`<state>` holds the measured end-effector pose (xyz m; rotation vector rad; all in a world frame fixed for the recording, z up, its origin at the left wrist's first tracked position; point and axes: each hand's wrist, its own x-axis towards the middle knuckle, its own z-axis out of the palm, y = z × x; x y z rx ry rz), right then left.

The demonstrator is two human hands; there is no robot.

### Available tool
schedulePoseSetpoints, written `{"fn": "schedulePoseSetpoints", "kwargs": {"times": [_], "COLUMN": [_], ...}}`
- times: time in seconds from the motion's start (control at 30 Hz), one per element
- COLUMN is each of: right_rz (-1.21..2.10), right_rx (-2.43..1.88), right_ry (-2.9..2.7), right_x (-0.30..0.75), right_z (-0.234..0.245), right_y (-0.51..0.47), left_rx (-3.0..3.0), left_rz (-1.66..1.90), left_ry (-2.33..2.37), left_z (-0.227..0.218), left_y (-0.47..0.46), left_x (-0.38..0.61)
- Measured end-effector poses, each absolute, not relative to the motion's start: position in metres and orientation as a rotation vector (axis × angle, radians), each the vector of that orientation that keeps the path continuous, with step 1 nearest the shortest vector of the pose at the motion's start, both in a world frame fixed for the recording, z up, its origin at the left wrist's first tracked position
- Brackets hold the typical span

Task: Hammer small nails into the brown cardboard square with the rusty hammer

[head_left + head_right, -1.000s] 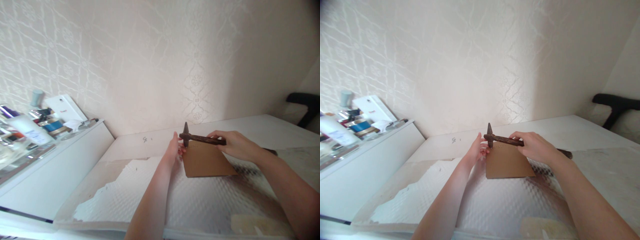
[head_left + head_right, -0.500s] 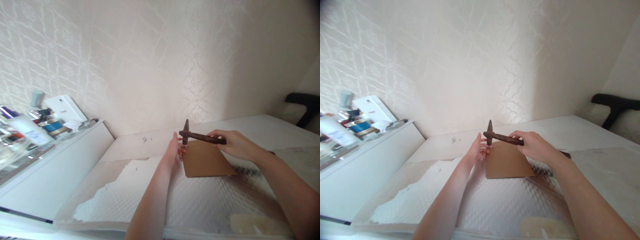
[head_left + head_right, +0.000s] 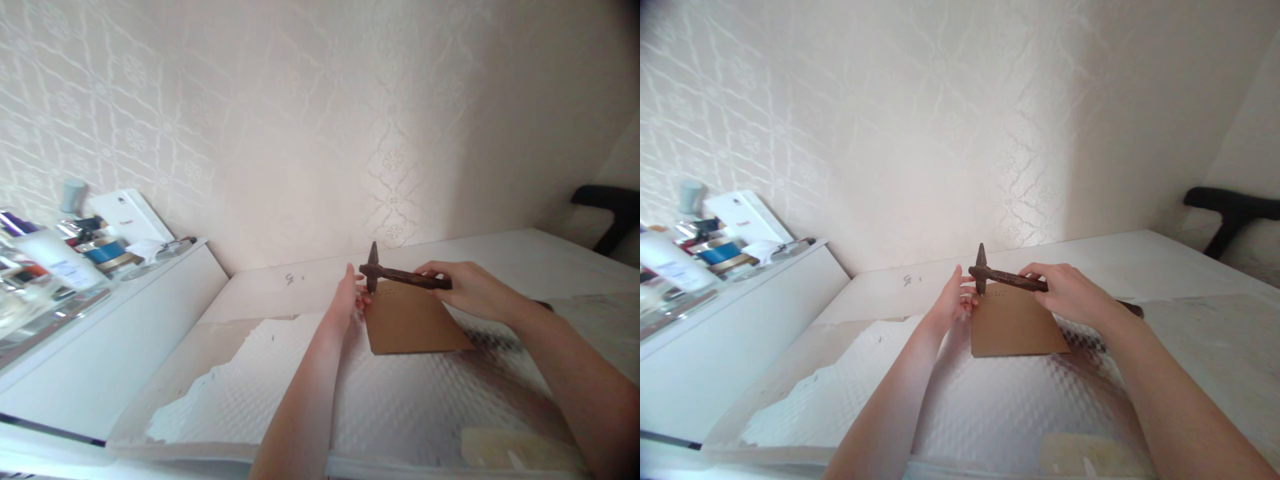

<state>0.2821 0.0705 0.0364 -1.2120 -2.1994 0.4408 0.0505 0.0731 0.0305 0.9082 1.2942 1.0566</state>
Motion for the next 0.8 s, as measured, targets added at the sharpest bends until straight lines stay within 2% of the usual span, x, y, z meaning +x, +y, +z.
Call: {"fn": "schedulePoseSetpoints", "kwargs": {"times": [0.8], "right_rz": [0.364], "right_rx": [-1.184], "right_ry": [-2.164], "right_x": [0.2804], "right_z": [0.0406], "right_y": [0.0669], "left_rx": [0.906], "left_rz": [1.077], "left_ry": [1.319], "left_z": [0.0305], "left_y": [0.0750], "left_x": [0.0494]}}
